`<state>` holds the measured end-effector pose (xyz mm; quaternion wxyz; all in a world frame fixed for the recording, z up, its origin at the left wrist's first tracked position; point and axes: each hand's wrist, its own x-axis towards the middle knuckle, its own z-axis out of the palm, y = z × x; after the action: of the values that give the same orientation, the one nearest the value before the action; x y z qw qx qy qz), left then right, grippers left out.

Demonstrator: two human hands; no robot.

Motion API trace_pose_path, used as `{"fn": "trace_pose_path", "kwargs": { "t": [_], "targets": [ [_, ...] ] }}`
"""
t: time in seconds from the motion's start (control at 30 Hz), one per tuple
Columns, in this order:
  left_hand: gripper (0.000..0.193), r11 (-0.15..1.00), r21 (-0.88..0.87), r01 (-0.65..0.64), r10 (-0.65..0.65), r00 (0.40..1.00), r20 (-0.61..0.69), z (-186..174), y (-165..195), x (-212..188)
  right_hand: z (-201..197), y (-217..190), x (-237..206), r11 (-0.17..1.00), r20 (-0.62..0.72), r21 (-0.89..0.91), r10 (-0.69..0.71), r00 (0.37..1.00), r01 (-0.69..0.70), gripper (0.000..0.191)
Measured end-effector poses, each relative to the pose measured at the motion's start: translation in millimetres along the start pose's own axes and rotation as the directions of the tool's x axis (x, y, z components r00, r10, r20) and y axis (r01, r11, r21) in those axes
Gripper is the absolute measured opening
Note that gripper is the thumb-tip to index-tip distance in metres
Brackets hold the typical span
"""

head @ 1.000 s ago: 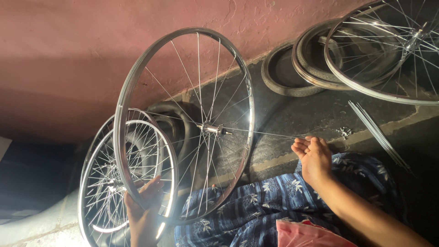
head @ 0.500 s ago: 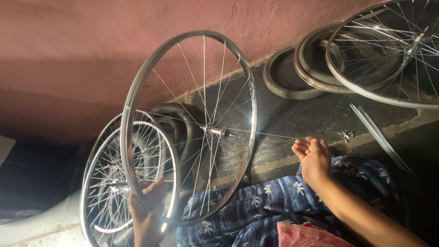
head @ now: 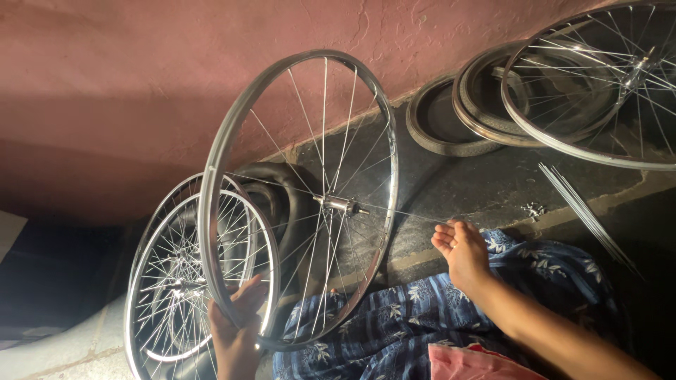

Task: The person sits on the floor lacing a bicycle wheel, threading spokes through the hub and rim by hand. They rotate the rim, insert spokes one at a time into the hub flange and rim eyelets, and turn the wheel to reach new positions while loose spokes and nipples lie beside them.

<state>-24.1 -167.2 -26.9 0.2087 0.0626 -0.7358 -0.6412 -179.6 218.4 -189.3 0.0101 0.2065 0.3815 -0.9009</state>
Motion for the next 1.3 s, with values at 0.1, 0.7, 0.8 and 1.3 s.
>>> {"fn": "trace_pose_path", "kwargs": {
  "t": [0.1,0.7,0.8,1.3],
  "targets": [
    [0.062,0.999,-0.006,-0.041,0.041,0.999,0.020,2,-3,-2,10,7,4,1.000,0.001,-0.004,0.022,1.000,-0.022,0.021],
    [0.069,0.953,-0.261,-0.154,0.168,0.985,0.031,2,-83,-20,79,28,24,0.982,0.186,-0.189,0.051,0.981,-0.015,0.037],
    [0.070,0.913,-0.346,-0.213,0.241,0.970,0.038,6,-98,-25,110,34,25,0.956,0.217,-0.290,0.012,0.976,0.052,0.048],
    [0.059,0.770,-0.574,0.278,-0.284,0.955,0.082,34,-76,6,149,47,45,0.898,0.285,-0.315,-0.220,0.933,0.308,0.064]
  ]
}}
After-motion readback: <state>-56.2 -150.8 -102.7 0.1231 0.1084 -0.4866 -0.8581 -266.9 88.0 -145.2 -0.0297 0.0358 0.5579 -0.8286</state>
